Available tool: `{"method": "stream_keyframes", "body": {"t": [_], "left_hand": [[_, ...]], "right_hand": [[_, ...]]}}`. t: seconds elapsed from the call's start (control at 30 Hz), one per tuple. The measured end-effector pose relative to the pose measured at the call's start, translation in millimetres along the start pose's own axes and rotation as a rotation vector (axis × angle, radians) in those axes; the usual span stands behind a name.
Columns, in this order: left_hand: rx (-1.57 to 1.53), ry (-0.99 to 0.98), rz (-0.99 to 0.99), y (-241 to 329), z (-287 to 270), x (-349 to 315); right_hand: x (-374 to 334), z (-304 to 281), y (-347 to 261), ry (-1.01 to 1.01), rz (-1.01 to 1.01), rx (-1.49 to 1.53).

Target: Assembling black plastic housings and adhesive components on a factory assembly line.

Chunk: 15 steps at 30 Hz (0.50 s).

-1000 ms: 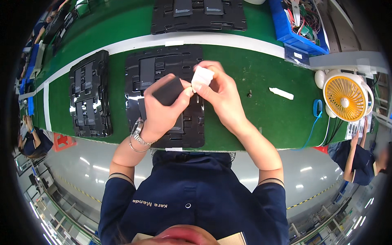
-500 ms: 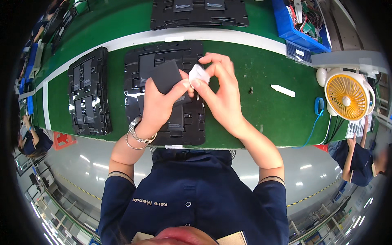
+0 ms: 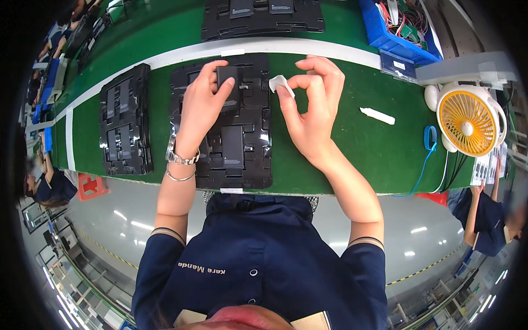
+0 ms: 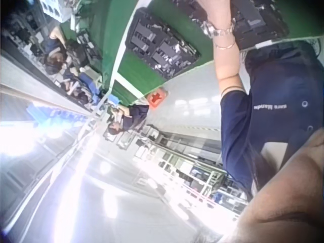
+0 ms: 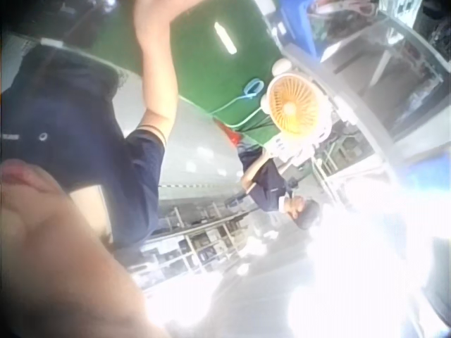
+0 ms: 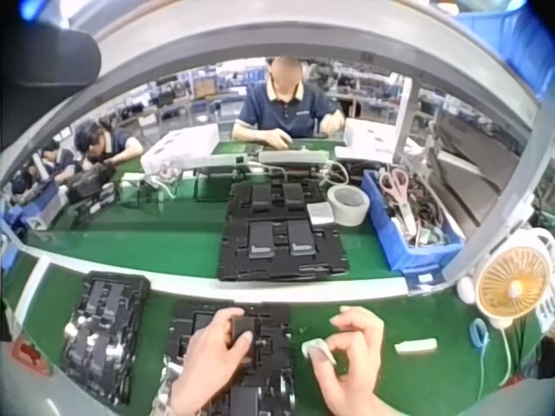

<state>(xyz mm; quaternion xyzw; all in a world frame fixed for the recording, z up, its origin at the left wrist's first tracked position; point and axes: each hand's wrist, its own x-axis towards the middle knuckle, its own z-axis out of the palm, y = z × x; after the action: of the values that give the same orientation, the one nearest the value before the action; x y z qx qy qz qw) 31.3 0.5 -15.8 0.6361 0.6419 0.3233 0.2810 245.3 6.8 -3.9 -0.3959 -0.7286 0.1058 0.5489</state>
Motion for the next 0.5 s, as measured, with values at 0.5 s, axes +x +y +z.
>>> {"method": "stream_keyframes", "body": {"t": [0.5], "left_hand": [[0.596,-0.072,0.496,-27.6,-75.3,-12.8]], "right_hand": [[-1.0,2.5,0.7,-0.065,0.037,-0.021]]}}
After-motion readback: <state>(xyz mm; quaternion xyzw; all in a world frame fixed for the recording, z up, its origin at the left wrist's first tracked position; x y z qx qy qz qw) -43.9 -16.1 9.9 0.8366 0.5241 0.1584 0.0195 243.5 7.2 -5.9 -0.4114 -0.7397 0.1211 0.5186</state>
